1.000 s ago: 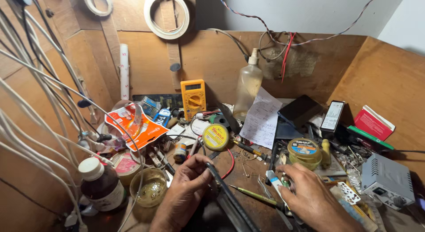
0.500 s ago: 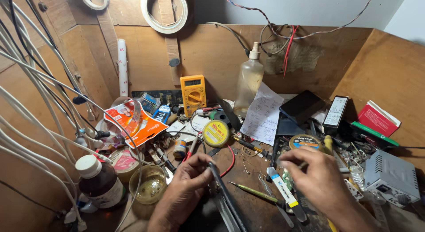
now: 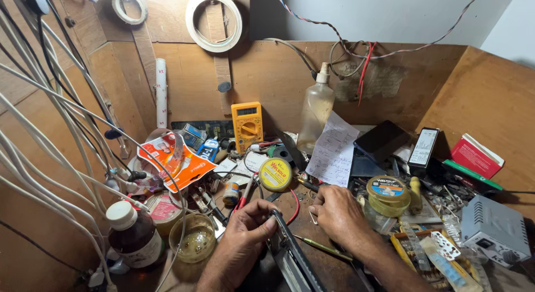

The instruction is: The person disassembles a mobile phone by removing the internal circuit board and then applies a substance from a small container to the board using a thin tool.

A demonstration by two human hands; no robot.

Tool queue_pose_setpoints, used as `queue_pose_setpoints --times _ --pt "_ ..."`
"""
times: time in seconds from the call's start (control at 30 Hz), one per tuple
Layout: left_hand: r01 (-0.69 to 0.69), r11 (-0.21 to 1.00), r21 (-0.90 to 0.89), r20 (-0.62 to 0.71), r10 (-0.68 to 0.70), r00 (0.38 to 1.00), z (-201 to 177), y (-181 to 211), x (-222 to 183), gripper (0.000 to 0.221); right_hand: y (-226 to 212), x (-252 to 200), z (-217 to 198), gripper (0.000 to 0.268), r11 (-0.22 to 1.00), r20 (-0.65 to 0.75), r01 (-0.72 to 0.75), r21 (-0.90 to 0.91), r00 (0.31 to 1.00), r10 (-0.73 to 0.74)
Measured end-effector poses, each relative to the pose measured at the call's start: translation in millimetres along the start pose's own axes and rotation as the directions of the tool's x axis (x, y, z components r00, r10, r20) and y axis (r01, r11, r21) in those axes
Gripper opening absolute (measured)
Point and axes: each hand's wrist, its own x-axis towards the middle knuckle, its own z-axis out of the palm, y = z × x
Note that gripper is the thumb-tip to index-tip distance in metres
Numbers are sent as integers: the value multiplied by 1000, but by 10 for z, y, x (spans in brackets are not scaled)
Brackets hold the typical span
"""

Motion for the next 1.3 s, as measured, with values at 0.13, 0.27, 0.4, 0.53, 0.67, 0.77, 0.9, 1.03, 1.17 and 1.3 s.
queue_pose_setpoints --times 0.13,0.27,0.4,0.53,0.67,0.77,0.9,1.03,1.17,1.3 --pt "-26 1000 -5 -30 26 999 -40 -4 36 19 46 64 91 18 998 -65 62 -15 996 -63" --pt "-180 984 -11 -77 179 981 -30 -31 125 22 50 211 -197 12 922 -336 265 284 928 -163" --pt "-156 983 98 -259 176 950 -18 -8 73 29 121 215 -618 24 784 -291 196 589 956 -20" --pt "-236 958 162 -182 264 947 28 -6 97 26 47 43 -512 20 721 -336 245 649 942 -18" --pt "-246 961 128 -170 266 949 23 -22 109 24 -183 -196 -203 20 504 -202 182 844 979 -14" --pt "-265 959 97 -160 278 947 11 -24 39 24 -432 -324 -94 20 373 -152 156 914 988 -40" --pt "-256 965 59 -176 262 949 51 20 10 23 -584 -351 -108 16 338 -94 110 935 994 -65" --pt "-240 970 32 -166 242 956 52 56 -9 22 -566 -371 -113 15 413 -89 114 904 993 -80" --pt "-232 973 15 -173 231 958 36 50 -6 22 -557 -404 -102 15 437 -95 115 892 993 -68" --pt "-249 968 12 -153 248 957 5 26 6 20 -557 -420 -129 15 373 -38 51 927 998 -43"
